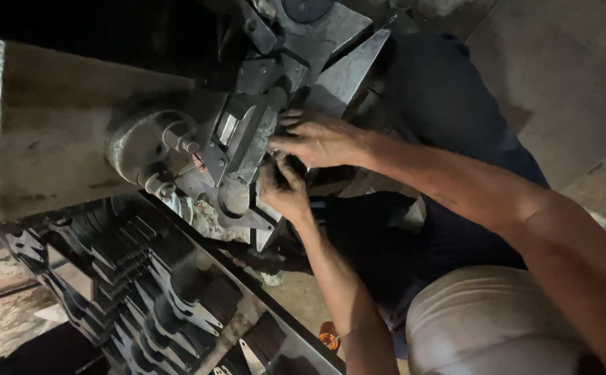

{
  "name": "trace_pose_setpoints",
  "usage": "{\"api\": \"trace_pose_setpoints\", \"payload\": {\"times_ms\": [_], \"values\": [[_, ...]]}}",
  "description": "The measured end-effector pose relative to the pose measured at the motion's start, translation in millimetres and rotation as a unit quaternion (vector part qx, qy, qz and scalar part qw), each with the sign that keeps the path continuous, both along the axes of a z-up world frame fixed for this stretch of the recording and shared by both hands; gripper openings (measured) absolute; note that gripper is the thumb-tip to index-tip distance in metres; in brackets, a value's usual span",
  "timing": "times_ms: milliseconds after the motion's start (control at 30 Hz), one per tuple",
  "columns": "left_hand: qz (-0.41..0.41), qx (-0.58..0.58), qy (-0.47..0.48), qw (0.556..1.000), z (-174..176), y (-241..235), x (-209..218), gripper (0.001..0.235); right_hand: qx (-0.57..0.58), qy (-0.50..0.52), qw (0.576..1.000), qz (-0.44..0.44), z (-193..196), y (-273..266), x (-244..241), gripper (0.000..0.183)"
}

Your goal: The person places a metal plate into a machine to bend it, removes the piece, and sets it on a table. They then pick up a metal strip and use it to measure the bent piece before setting both items down.

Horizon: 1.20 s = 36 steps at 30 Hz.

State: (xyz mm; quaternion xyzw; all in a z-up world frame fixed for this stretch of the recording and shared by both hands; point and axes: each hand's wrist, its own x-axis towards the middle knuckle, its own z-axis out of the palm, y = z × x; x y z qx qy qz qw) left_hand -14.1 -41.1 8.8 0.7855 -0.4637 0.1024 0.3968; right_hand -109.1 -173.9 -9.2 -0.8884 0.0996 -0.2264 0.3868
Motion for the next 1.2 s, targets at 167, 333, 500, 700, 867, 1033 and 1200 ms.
{"api": "trace_pose_setpoints", "payload": {"times_ms": [167, 333, 500, 700, 867, 1033, 1200], "values": [[-0.009, 0.002, -0.005, 1.000, 8.6, -4.7, -7.1, 0.021, -0.072, -0.059, 0.996, -0.013, 7.9, -10.8, -5.1, 0.058], [-0.002, 0.000, -0.014, 1.000, 5.9, -5.3, -7.4, 0.024, 0.000, 0.083, 0.996, 0.039, 33.9, -18.3, -8.9, 0.061], [-0.011, -0.012, -0.023, 1.000, 4.9, -9.0, -7.6, 0.024, -0.002, 0.083, 0.996, 0.044, 31.3, -14.3, -7.2, 0.056], [-0.001, -0.014, -0.016, 1.000, 1.7, -6.6, -9.5, 0.022, -0.014, -0.138, 0.990, -0.025, 21.6, -9.9, -11.2, 0.044], [0.008, -0.008, -0.041, 0.999, -0.7, -5.4, -9.0, 0.024, -0.052, -0.089, 0.995, -0.016, 16.4, -9.1, -5.7, 0.048], [0.009, 0.013, -0.029, 0.999, -8.0, 1.1, -10.1, 0.025, -0.017, -0.127, 0.992, -0.008, 23.8, -11.0, -14.5, 0.032], [0.034, -0.006, -0.073, 0.997, -5.4, -6.4, -11.4, 0.026, -0.029, -0.198, 0.979, -0.025, 31.9, -12.9, -16.8, 0.035]]}}
